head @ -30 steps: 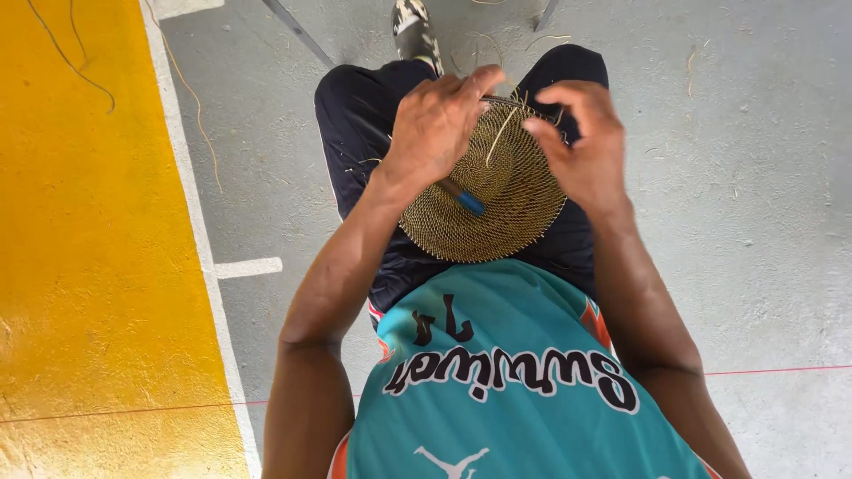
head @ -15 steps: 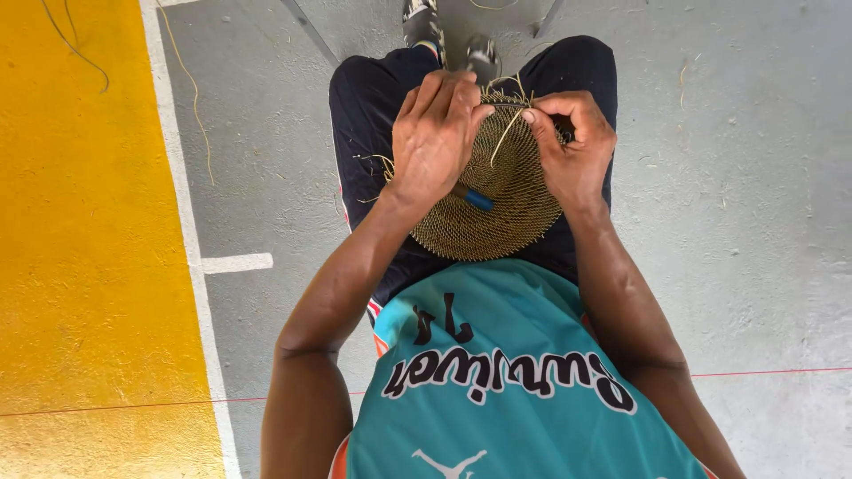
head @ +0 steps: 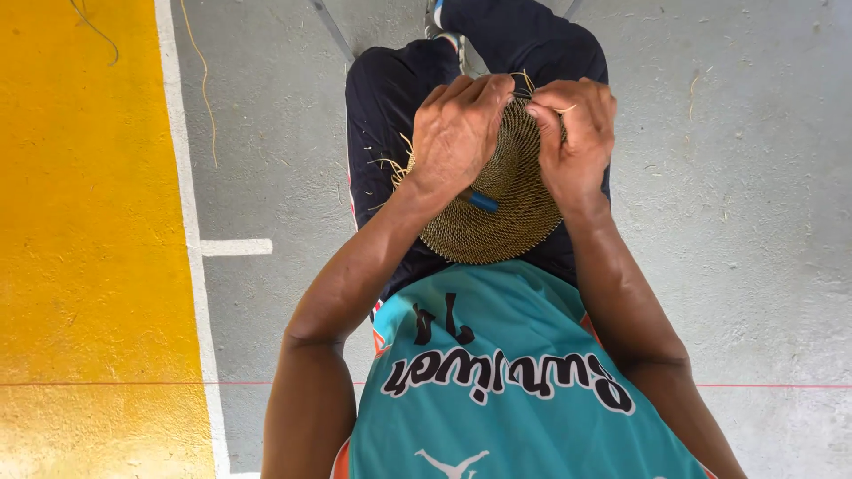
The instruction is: Hand-weaving a round straw basket base using dried plant fibers and an awl tool.
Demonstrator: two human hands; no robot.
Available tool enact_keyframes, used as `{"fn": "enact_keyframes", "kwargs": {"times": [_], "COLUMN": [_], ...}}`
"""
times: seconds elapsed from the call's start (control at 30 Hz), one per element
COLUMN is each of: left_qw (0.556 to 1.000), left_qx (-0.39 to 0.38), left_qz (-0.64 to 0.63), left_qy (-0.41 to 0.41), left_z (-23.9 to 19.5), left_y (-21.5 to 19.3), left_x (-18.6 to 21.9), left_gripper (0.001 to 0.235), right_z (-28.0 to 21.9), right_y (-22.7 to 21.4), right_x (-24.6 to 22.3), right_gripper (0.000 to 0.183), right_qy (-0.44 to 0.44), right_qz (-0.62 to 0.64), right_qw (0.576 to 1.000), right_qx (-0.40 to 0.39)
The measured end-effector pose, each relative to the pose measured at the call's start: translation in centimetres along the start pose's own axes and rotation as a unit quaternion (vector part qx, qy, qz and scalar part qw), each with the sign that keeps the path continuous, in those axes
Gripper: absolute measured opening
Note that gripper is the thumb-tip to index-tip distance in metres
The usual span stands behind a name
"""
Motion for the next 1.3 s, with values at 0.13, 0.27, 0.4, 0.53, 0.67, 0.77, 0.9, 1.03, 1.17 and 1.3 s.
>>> {"fn": "enact_keyframes", "kwargs": {"times": [0.13, 0.27, 0.4, 0.53, 0.67, 0.77, 0.9, 1.03, 1.17, 1.3], "left_qw": [1.000, 0.997, 0.995, 0.994, 0.992, 0.991, 0.990, 0.992, 0.992, 0.993], "left_qx": [0.007, -0.036, -0.032, -0.022, -0.027, -0.026, -0.037, -0.038, -0.041, -0.031], "left_qz": [0.005, 0.035, 0.032, 0.006, 0.001, -0.001, 0.008, 0.003, -0.008, -0.022], "left_qy": [-0.020, -0.056, -0.089, -0.107, -0.122, -0.133, -0.134, -0.120, -0.117, -0.113], "left_z": [0.1, -0.2, 0.1, 0.3, 0.8, 0.4, -0.1, 0.0, -0.1, -0.1], "left_y": [-1.0, -0.2, -0.4, -0.1, 0.0, -0.3, -0.1, -0.4, -0.6, -0.9], "left_x": [-0.8, -3.1, -4.4, -4.3, -4.0, -4.1, -3.9, -3.8, -3.5, -3.4], "left_gripper": [0.009, 0.008, 0.010, 0.006, 0.006, 0.010, 0.012, 0.013, 0.011, 0.011], "right_z": [1.4, 4.1, 4.2, 4.9, 5.2, 3.7, 3.7, 3.0, 2.3, 2.3], "right_y": [0.5, 2.2, 4.5, 4.0, 4.0, 4.5, 4.5, 5.1, 5.4, 5.5], "right_x": [1.6, 2.3, 4.0, 1.3, 0.9, 3.7, 3.7, 5.0, 6.1, 6.0], "right_gripper": [0.012, 0.016, 0.017, 0.015, 0.014, 0.013, 0.014, 0.015, 0.011, 0.010], "right_qy": [0.004, 0.144, 0.242, 0.081, 0.000, 0.143, 0.148, 0.219, 0.292, 0.274], "right_qz": [0.031, 0.221, 0.329, 0.129, -0.001, 0.100, 0.133, 0.226, 0.289, 0.280], "right_qw": [0.999, 0.965, 0.913, 0.986, 0.998, 0.981, 0.976, 0.945, 0.907, 0.913], "right_qx": [0.010, 0.001, -0.013, -0.065, -0.067, -0.084, -0.091, -0.093, -0.092, -0.114]}}
Point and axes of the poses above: each hand's wrist, its own z-axis towards the middle knuckle, its own y-axis out of the palm, x = y × z, the point moved 8 cm from there along z, towards the middle knuckle, and after that the axes turned 5 degrees about x, right-handed, at the moved point
